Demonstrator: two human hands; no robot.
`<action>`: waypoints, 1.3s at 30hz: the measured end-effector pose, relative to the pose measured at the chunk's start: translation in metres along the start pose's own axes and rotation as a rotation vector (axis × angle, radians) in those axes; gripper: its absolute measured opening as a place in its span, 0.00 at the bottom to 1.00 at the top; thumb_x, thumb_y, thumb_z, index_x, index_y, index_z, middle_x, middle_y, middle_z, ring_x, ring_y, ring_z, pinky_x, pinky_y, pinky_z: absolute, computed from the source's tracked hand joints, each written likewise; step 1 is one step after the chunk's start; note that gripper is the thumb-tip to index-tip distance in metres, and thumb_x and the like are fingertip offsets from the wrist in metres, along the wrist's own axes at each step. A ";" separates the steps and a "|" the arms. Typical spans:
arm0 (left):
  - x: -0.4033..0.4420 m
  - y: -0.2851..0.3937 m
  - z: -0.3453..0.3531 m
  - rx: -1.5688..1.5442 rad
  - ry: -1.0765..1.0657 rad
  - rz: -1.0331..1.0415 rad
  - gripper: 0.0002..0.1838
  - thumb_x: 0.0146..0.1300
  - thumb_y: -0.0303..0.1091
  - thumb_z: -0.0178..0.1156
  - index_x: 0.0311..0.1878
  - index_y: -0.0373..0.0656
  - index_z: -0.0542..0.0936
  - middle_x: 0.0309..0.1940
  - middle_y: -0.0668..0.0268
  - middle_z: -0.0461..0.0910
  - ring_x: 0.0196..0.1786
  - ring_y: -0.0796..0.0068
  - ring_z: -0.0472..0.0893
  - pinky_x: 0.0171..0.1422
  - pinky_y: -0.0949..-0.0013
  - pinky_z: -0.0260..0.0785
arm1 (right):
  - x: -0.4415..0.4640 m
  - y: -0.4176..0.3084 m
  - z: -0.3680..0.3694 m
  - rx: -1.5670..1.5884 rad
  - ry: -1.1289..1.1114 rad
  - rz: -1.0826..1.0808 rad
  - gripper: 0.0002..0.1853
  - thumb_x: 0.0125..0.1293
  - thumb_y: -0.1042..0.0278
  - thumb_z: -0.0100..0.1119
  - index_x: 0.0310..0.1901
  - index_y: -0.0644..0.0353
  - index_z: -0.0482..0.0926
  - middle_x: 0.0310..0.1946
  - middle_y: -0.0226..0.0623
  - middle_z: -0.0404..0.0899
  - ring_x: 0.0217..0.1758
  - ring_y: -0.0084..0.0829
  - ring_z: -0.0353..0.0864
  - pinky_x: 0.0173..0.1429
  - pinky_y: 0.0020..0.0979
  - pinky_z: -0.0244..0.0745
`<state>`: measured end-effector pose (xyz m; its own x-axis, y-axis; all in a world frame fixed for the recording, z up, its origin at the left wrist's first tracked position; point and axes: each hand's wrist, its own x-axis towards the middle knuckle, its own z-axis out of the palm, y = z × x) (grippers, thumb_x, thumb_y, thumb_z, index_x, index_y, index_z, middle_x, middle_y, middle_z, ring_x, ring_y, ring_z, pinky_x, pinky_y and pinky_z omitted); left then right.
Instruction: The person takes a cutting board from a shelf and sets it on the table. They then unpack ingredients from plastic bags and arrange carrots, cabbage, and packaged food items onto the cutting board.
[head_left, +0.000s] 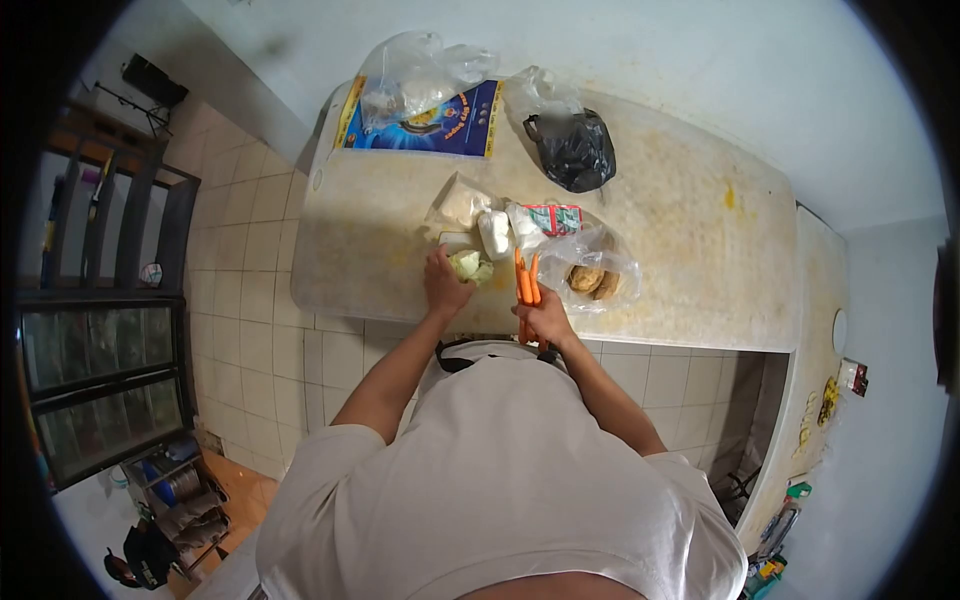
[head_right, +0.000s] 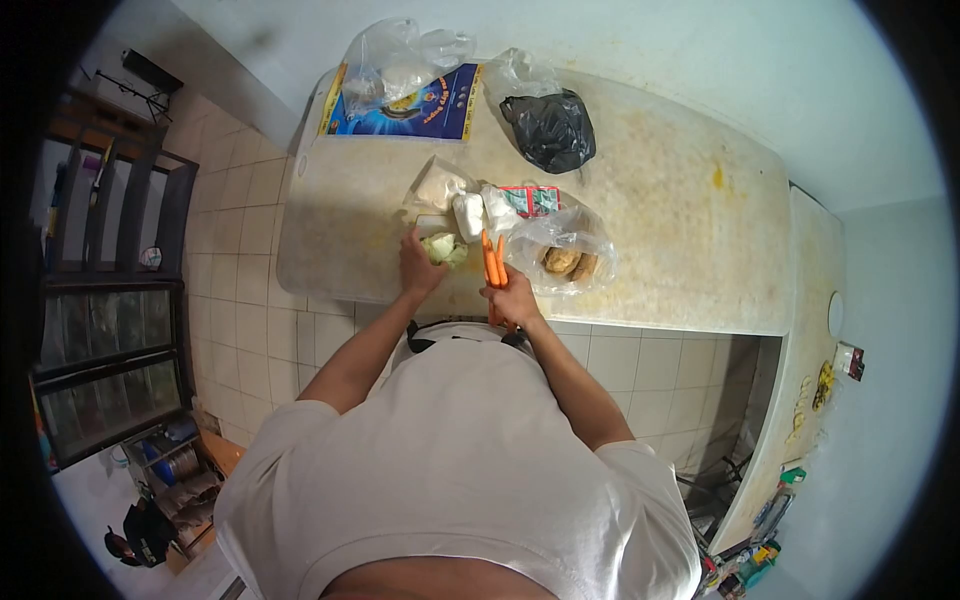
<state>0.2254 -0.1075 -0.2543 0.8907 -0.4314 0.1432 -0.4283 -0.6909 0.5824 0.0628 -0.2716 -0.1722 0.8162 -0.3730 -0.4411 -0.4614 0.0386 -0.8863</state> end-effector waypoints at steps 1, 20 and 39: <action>0.002 0.001 0.001 -0.032 -0.048 -0.070 0.46 0.41 0.40 0.74 0.67 0.45 0.64 0.62 0.54 0.68 0.63 0.46 0.70 0.65 0.45 0.65 | -0.001 -0.003 0.000 -0.011 0.004 0.025 0.19 0.54 0.74 0.69 0.48 0.65 0.78 0.35 0.33 0.81 0.38 0.26 0.80 0.47 0.32 0.77; 0.035 -0.003 -0.005 -0.061 -0.164 0.440 0.11 0.49 0.34 0.66 0.38 0.48 0.83 0.38 0.63 0.78 0.46 0.57 0.79 0.49 0.55 0.74 | 0.010 0.028 0.002 -0.133 -0.021 0.049 0.22 0.52 0.67 0.69 0.50 0.63 0.78 0.38 0.43 0.85 0.40 0.36 0.84 0.50 0.37 0.78; 0.033 -0.048 -0.003 -0.285 0.069 -0.405 0.16 0.62 0.39 0.65 0.47 0.39 0.78 0.40 0.58 0.81 0.46 0.58 0.81 0.52 0.60 0.73 | 0.061 0.072 -0.001 -0.566 -0.105 0.243 0.31 0.51 0.62 0.69 0.58 0.60 0.76 0.50 0.53 0.83 0.55 0.48 0.83 0.60 0.43 0.77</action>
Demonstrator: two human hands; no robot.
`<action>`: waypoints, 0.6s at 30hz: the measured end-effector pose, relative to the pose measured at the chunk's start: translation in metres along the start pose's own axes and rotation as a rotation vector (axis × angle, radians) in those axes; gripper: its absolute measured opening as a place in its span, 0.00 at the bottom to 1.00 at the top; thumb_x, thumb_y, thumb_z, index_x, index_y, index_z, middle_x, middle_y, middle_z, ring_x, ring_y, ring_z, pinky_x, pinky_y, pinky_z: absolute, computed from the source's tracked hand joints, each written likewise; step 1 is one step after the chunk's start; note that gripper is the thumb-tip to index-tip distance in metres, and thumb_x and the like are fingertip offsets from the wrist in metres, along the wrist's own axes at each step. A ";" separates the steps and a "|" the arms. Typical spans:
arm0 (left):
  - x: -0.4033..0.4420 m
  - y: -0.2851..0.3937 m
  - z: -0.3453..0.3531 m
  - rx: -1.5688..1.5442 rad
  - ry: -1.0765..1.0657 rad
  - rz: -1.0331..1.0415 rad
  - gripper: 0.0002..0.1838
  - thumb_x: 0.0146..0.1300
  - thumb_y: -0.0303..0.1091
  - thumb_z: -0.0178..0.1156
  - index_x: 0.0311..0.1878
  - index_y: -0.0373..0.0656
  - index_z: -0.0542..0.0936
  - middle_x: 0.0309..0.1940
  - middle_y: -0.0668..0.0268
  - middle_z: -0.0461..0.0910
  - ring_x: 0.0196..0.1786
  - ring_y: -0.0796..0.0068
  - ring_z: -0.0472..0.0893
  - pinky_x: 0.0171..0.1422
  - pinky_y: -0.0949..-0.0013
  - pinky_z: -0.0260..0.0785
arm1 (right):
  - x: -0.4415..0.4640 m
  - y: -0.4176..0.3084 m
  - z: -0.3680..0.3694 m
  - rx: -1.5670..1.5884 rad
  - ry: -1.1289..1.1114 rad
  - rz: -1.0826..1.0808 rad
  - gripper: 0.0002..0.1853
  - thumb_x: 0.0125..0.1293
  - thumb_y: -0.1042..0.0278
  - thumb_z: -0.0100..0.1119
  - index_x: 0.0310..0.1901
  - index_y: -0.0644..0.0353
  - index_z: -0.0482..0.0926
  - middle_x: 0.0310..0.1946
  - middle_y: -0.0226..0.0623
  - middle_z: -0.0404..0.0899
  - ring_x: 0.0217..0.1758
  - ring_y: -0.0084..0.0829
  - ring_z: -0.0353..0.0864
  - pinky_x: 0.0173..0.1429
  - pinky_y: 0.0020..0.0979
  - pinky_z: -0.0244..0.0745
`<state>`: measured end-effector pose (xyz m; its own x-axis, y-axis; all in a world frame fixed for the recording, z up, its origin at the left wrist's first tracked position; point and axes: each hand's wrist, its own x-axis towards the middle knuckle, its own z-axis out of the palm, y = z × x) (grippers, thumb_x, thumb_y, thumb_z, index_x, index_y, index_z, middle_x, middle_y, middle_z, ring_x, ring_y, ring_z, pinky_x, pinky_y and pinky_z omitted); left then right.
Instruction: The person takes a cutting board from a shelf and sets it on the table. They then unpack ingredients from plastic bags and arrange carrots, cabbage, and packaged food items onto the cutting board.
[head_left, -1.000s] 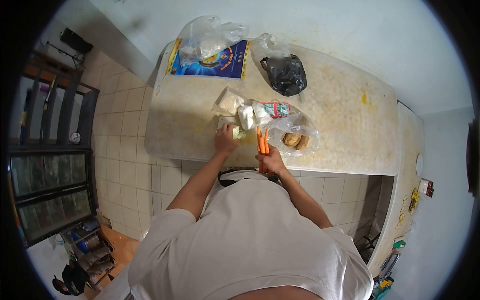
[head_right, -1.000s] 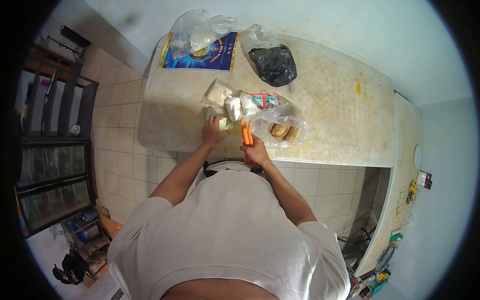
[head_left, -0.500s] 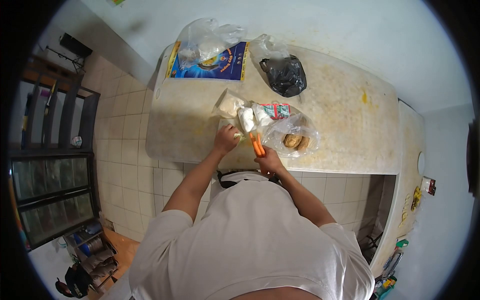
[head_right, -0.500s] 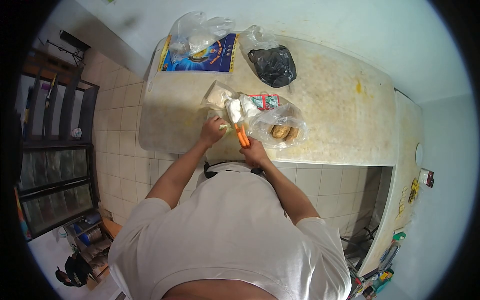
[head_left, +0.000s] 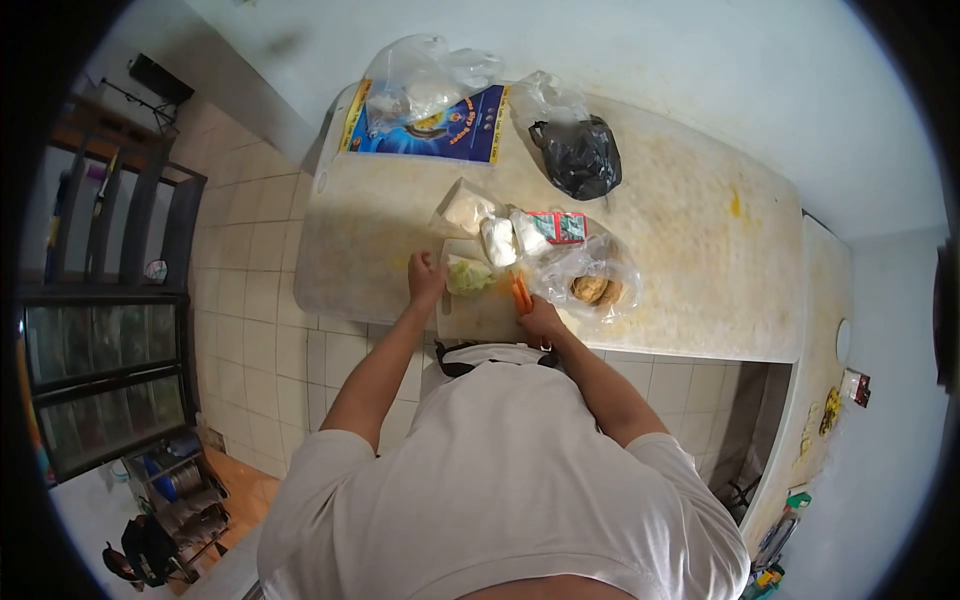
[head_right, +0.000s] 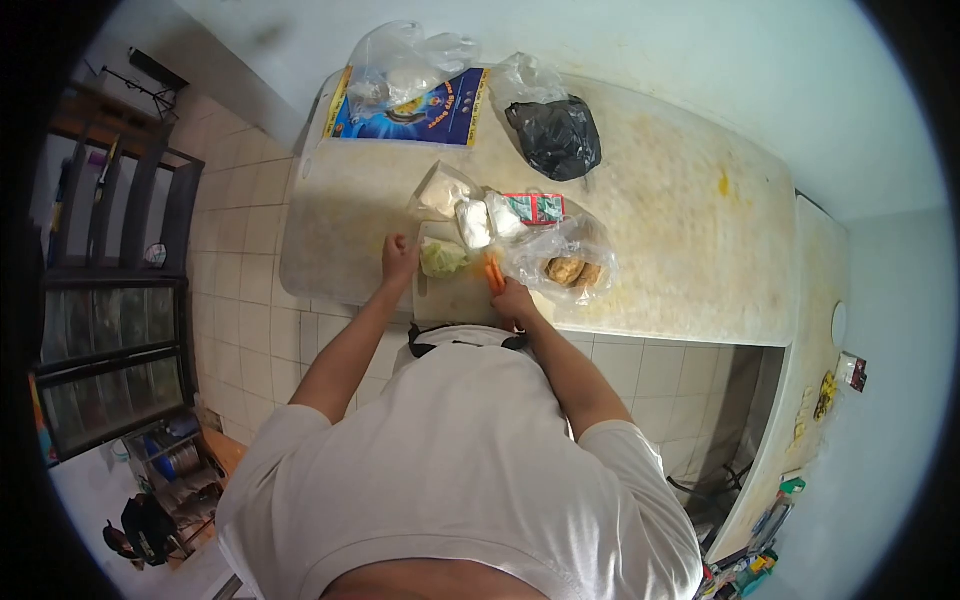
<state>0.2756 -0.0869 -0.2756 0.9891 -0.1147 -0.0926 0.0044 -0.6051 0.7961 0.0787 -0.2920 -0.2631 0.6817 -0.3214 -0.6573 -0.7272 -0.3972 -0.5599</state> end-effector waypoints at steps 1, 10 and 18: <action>-0.005 -0.013 -0.003 0.089 -0.034 -0.066 0.16 0.61 0.38 0.65 0.47 0.39 0.78 0.41 0.58 0.81 0.46 0.61 0.81 0.51 0.61 0.73 | 0.004 0.002 -0.002 0.052 -0.013 -0.008 0.32 0.50 0.61 0.69 0.59 0.60 0.75 0.49 0.52 0.83 0.55 0.48 0.83 0.60 0.42 0.77; -0.070 0.018 -0.007 -0.197 -1.092 -0.181 0.37 0.58 0.48 0.73 0.66 0.41 0.70 0.56 0.59 0.77 0.57 0.69 0.78 0.59 0.62 0.74 | 0.016 0.003 0.010 0.863 -0.261 0.050 0.22 0.59 0.73 0.64 0.57 0.61 0.75 0.46 0.38 0.82 0.46 0.34 0.84 0.53 0.40 0.80; -0.076 0.027 0.051 -0.403 -1.019 -0.073 0.51 0.47 0.33 0.79 0.73 0.41 0.59 0.63 0.57 0.73 0.64 0.65 0.74 0.68 0.60 0.69 | 0.003 -0.035 0.024 1.429 -0.474 0.207 0.22 0.74 0.52 0.50 0.59 0.60 0.75 0.47 0.39 0.82 0.48 0.39 0.83 0.59 0.41 0.77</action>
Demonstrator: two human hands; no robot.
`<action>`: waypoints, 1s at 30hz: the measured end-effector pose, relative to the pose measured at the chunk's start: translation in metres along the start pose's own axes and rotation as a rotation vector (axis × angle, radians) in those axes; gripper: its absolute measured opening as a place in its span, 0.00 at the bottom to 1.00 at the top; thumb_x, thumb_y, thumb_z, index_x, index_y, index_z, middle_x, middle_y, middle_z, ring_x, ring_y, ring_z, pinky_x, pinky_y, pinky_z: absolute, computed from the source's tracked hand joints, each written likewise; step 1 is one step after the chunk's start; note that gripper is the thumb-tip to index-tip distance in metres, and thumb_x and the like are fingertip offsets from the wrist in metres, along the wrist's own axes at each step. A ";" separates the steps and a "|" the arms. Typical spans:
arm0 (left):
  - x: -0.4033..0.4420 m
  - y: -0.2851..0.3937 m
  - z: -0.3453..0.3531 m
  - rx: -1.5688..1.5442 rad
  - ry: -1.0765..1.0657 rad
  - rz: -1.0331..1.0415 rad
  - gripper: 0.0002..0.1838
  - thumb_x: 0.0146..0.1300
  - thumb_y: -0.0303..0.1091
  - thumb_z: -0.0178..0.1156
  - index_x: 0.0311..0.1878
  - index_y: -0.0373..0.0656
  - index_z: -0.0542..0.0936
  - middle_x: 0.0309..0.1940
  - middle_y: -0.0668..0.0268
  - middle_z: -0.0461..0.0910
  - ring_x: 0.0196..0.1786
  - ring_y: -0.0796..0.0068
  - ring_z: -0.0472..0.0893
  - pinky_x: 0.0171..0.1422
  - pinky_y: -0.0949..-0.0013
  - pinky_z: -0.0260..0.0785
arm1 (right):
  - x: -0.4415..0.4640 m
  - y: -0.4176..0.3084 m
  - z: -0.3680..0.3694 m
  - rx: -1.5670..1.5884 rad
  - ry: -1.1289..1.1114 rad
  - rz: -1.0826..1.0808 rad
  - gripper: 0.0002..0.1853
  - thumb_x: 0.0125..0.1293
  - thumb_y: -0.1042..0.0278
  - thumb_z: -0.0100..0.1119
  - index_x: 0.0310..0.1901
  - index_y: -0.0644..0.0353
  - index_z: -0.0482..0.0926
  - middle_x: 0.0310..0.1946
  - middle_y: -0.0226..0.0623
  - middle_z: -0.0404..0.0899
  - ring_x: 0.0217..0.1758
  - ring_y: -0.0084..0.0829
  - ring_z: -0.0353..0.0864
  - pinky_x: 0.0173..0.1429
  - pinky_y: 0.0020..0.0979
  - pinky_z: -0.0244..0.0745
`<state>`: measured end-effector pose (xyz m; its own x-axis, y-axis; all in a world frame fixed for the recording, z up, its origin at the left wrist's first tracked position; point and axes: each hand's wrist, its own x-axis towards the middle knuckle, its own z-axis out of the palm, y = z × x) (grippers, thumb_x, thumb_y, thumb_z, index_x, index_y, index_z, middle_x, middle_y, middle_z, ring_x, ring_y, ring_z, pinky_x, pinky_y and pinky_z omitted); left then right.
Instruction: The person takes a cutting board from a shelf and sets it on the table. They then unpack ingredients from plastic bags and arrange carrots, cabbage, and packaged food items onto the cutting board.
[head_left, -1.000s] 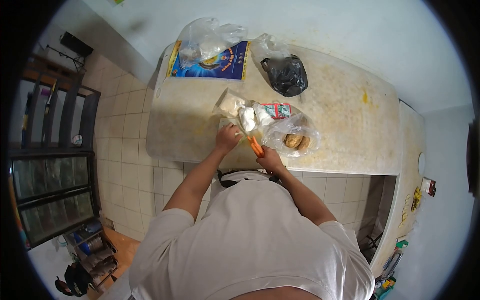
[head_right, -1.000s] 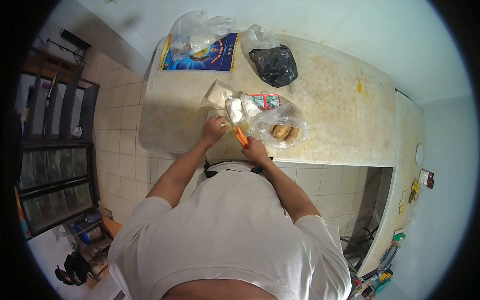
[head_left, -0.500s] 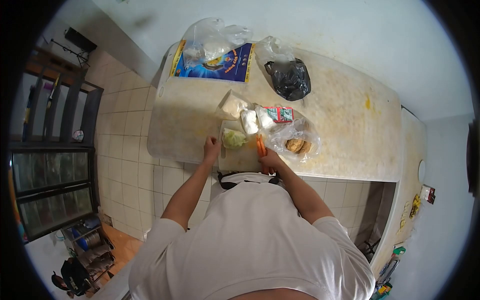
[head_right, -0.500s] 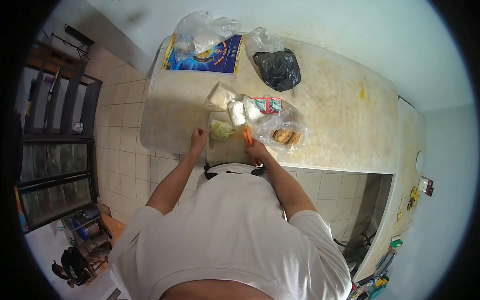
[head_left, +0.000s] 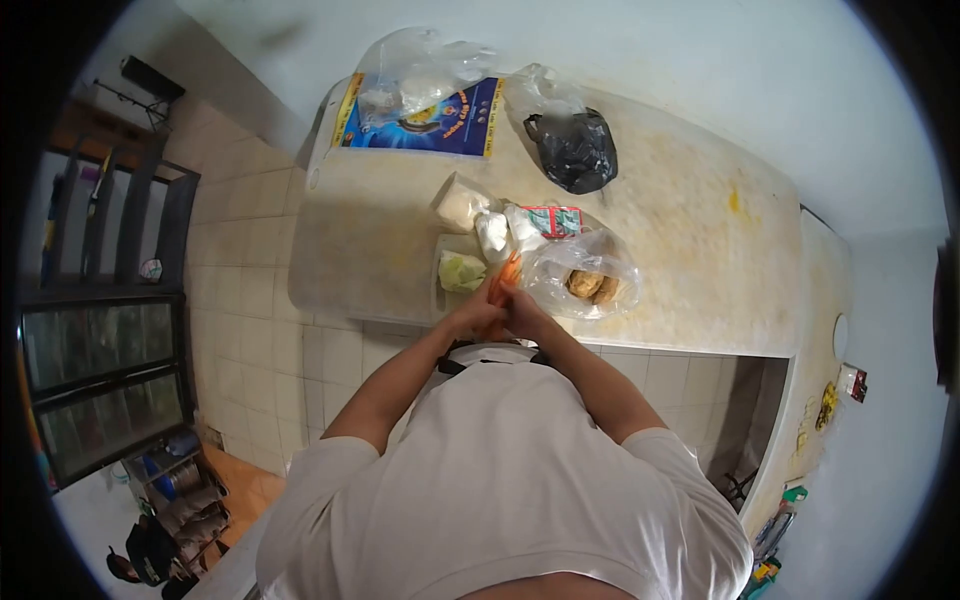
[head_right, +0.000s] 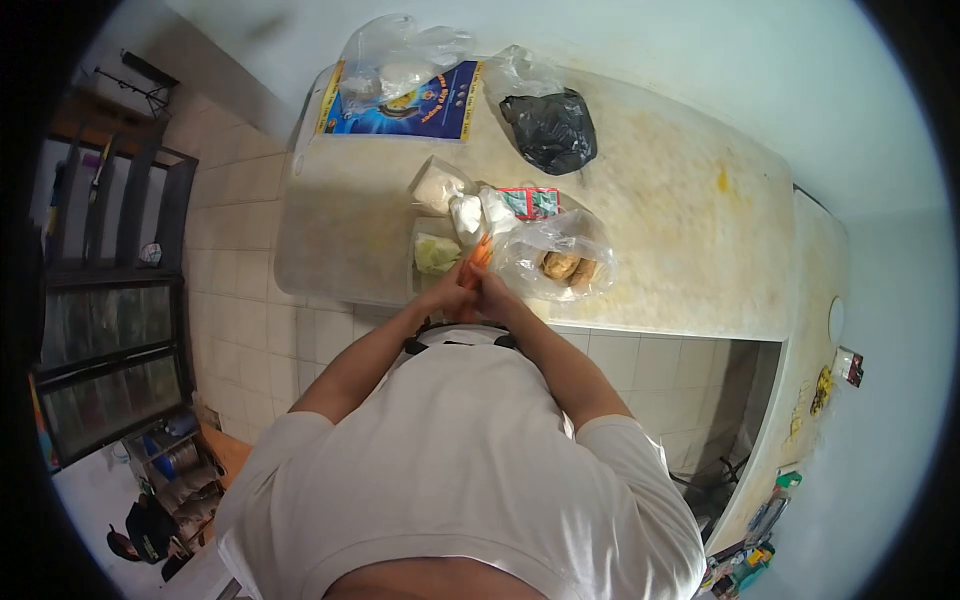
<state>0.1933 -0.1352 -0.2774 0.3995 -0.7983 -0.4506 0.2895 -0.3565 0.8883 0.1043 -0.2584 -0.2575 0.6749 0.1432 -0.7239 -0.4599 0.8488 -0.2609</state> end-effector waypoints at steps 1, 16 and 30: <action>0.001 -0.002 0.000 0.082 0.019 -0.003 0.50 0.47 0.34 0.79 0.72 0.41 0.60 0.61 0.55 0.75 0.63 0.63 0.76 0.66 0.59 0.70 | -0.002 -0.002 0.002 -0.004 0.018 0.002 0.24 0.75 0.49 0.49 0.59 0.60 0.76 0.48 0.40 0.82 0.48 0.40 0.83 0.59 0.42 0.77; -0.030 0.032 -0.008 1.164 0.090 -0.059 0.29 0.56 0.36 0.64 0.62 0.51 0.68 0.40 0.52 0.85 0.43 0.46 0.85 0.44 0.46 0.78 | -0.106 -0.093 -0.048 -1.448 0.913 -0.711 0.13 0.56 0.61 0.68 0.39 0.57 0.89 0.35 0.50 0.86 0.39 0.43 0.88 0.46 0.38 0.82; -0.017 0.035 -0.012 1.202 0.049 -0.131 0.35 0.51 0.32 0.65 0.65 0.50 0.66 0.41 0.52 0.85 0.44 0.47 0.85 0.47 0.47 0.78 | -0.079 -0.087 -0.066 -1.568 0.883 -0.465 0.13 0.58 0.58 0.64 0.40 0.56 0.86 0.40 0.52 0.85 0.46 0.46 0.86 0.53 0.43 0.80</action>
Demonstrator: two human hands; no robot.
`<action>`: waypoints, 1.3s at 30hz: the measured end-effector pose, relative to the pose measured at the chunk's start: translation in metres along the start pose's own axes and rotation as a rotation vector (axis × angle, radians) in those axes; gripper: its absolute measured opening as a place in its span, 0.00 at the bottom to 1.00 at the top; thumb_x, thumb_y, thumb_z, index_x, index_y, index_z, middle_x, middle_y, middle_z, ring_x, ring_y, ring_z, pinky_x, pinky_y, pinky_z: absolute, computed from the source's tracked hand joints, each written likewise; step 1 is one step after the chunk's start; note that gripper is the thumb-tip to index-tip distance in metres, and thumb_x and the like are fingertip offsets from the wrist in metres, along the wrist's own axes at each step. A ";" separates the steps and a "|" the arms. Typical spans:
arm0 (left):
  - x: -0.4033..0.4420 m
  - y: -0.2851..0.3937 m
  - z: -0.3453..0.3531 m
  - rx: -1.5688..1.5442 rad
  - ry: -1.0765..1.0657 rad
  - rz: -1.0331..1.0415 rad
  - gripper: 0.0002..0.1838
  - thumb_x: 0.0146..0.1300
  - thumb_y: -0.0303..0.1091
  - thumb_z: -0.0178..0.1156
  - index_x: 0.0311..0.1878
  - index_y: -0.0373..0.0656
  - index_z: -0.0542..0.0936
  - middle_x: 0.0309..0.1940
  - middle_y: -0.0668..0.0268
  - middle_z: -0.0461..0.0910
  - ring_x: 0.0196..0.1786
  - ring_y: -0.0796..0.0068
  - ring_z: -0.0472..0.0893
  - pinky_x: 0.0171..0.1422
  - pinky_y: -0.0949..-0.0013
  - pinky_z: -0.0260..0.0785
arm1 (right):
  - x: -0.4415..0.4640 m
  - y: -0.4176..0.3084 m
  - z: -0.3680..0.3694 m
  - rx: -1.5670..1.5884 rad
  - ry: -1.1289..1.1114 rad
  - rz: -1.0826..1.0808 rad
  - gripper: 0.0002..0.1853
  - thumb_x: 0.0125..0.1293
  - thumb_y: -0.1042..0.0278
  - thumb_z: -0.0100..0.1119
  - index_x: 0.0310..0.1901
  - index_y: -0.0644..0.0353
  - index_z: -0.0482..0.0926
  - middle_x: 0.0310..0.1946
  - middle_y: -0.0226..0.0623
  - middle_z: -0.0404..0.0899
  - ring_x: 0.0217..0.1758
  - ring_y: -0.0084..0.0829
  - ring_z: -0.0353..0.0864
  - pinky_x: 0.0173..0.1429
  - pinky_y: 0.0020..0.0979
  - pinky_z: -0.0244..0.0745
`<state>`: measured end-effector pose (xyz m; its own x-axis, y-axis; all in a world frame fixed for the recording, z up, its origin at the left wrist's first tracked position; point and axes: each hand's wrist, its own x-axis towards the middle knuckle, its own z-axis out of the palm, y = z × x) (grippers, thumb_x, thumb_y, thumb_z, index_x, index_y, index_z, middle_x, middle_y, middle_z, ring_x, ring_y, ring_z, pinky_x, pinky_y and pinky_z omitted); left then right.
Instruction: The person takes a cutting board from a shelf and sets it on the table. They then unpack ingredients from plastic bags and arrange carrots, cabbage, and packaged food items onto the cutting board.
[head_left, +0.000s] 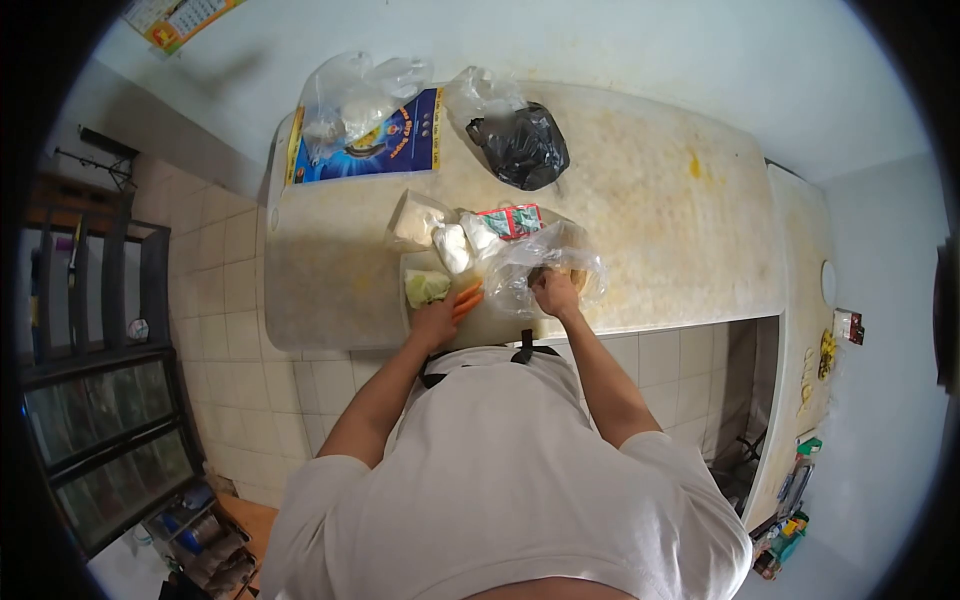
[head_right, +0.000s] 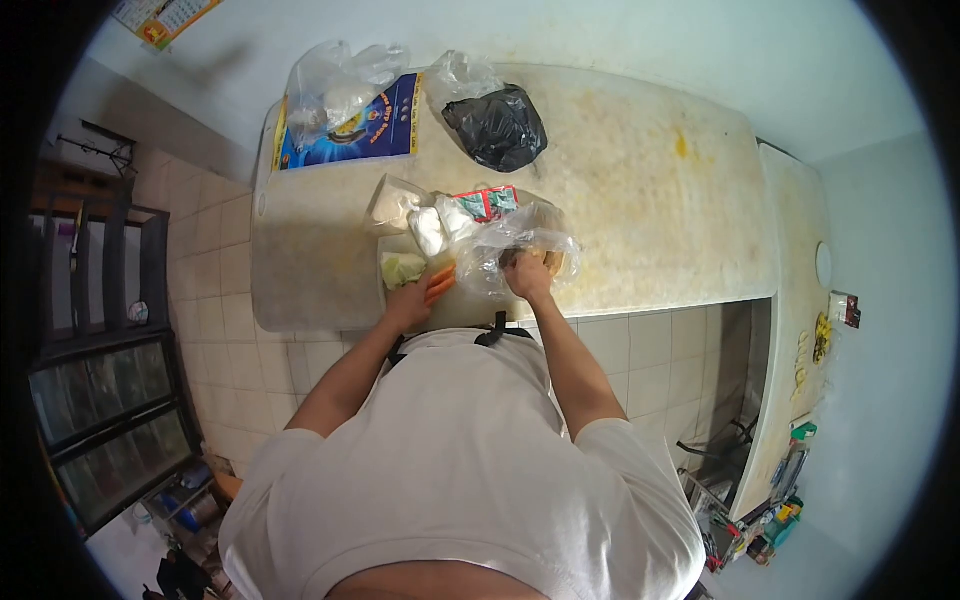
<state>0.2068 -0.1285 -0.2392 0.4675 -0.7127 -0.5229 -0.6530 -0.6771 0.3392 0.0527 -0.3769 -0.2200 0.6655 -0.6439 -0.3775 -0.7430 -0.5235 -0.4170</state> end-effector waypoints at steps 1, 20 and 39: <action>0.001 0.000 0.001 -0.006 -0.019 -0.011 0.35 0.51 0.32 0.65 0.65 0.50 0.66 0.41 0.52 0.85 0.45 0.47 0.85 0.48 0.47 0.78 | 0.000 0.008 0.005 0.001 0.013 -0.033 0.14 0.58 0.58 0.64 0.40 0.59 0.86 0.39 0.52 0.85 0.45 0.45 0.86 0.52 0.42 0.80; 0.003 0.001 0.003 -0.042 -0.053 -0.036 0.34 0.51 0.35 0.65 0.64 0.50 0.67 0.43 0.51 0.85 0.48 0.46 0.84 0.50 0.47 0.77 | -0.003 0.012 -0.039 0.560 -0.418 0.144 0.07 0.58 0.65 0.61 0.28 0.57 0.82 0.24 0.26 0.77 0.24 0.21 0.74 0.27 0.24 0.70; -0.020 -0.010 -0.030 -0.998 -0.119 0.195 0.35 0.50 0.35 0.65 0.65 0.43 0.68 0.39 0.58 0.82 0.39 0.62 0.83 0.48 0.59 0.78 | -0.050 -0.014 -0.081 0.295 0.099 -0.150 0.08 0.60 0.66 0.65 0.33 0.62 0.86 0.28 0.42 0.86 0.34 0.35 0.86 0.43 0.33 0.81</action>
<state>0.2220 -0.1129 -0.2088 0.3080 -0.8411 -0.4447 0.1076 -0.4336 0.8946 0.0237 -0.3823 -0.1287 0.7446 -0.6309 -0.2179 -0.5757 -0.4419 -0.6880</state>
